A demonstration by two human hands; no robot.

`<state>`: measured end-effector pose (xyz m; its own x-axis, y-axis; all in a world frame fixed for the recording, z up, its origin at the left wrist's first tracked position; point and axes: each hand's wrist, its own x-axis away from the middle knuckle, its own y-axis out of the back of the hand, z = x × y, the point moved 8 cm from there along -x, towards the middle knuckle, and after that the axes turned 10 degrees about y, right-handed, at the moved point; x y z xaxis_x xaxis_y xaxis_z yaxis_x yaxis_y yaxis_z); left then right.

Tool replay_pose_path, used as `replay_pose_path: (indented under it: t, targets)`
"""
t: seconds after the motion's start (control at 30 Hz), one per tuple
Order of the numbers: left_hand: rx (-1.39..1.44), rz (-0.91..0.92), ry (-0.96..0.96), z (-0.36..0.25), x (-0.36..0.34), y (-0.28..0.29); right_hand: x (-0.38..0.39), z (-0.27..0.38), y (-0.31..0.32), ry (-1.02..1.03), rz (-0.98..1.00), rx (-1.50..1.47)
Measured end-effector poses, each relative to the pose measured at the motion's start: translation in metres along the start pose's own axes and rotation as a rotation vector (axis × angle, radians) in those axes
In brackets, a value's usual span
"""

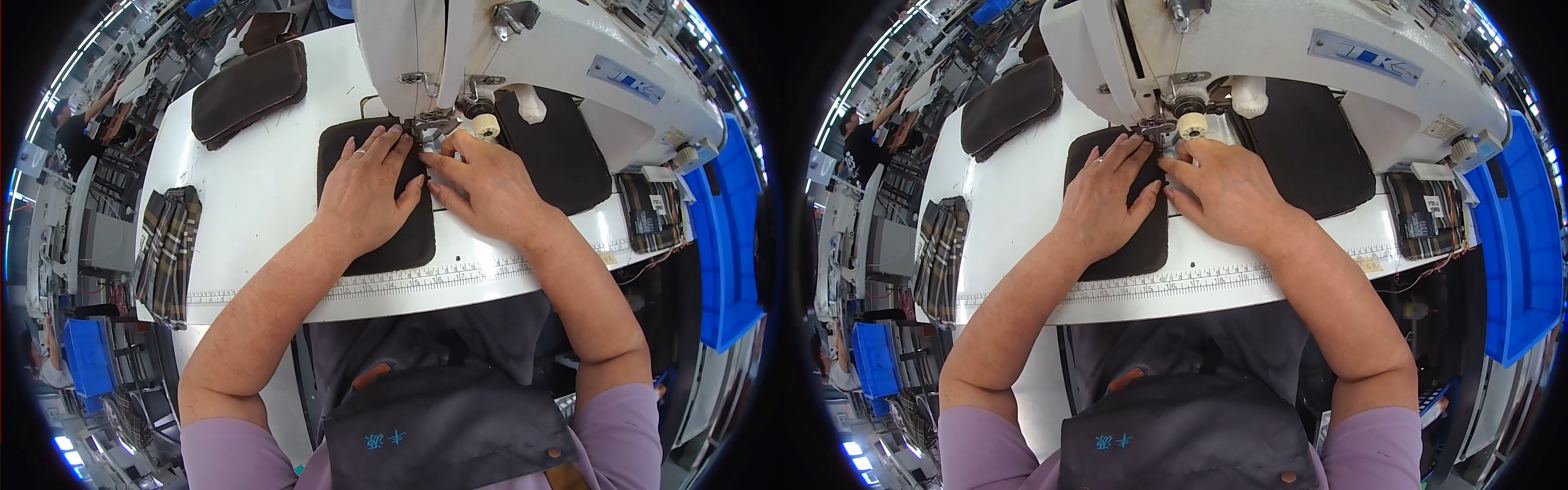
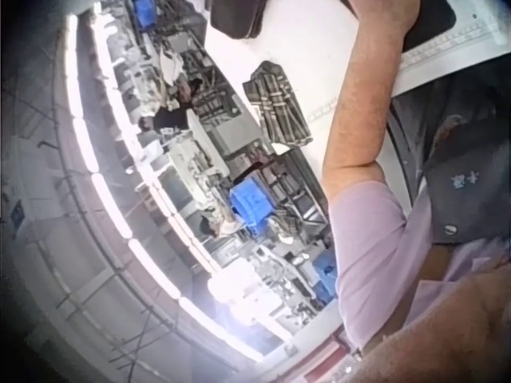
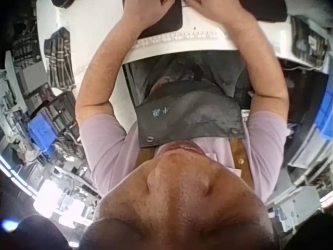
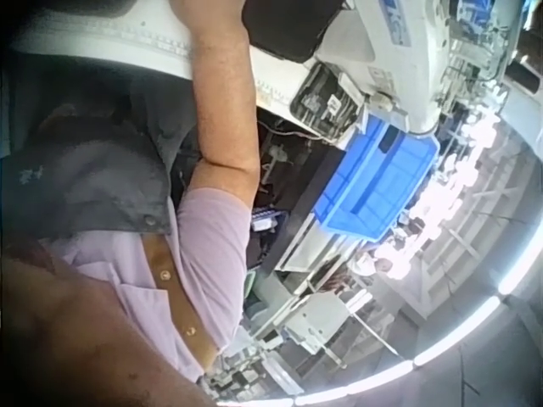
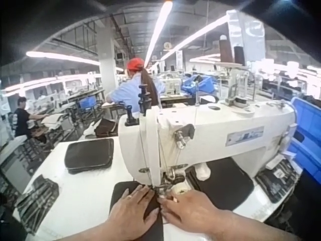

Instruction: Operating an industrial sewing machine to join pieces of dark leather for bags or pouches.

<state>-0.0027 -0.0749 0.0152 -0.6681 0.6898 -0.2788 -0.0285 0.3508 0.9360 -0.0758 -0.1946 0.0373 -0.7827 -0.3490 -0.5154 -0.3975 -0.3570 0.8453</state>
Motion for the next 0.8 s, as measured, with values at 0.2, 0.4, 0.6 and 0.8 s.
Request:
replay_pose_path:
  t: [0.2, 0.4, 0.6, 0.8]
  targets:
    - [-0.044, -0.068, -0.015, 0.008, -0.004, 0.000, 0.000, 0.000, 0.001, -0.001, 0.005, -0.002]
    - [0.073, 0.080, -0.076, 0.028, 0.005, 0.018, 0.000, 0.004, 0.002, 0.034, -0.053, -0.028]
    - [0.306, 0.423, -0.207, -0.012, 0.081, 0.042, 0.006, -0.001, 0.002, 0.051, -0.073, -0.033]
    - [0.091, 0.265, 0.034, -0.019, 0.138, 0.069, 0.000, -0.002, 0.001, 0.041, -0.084, -0.051]
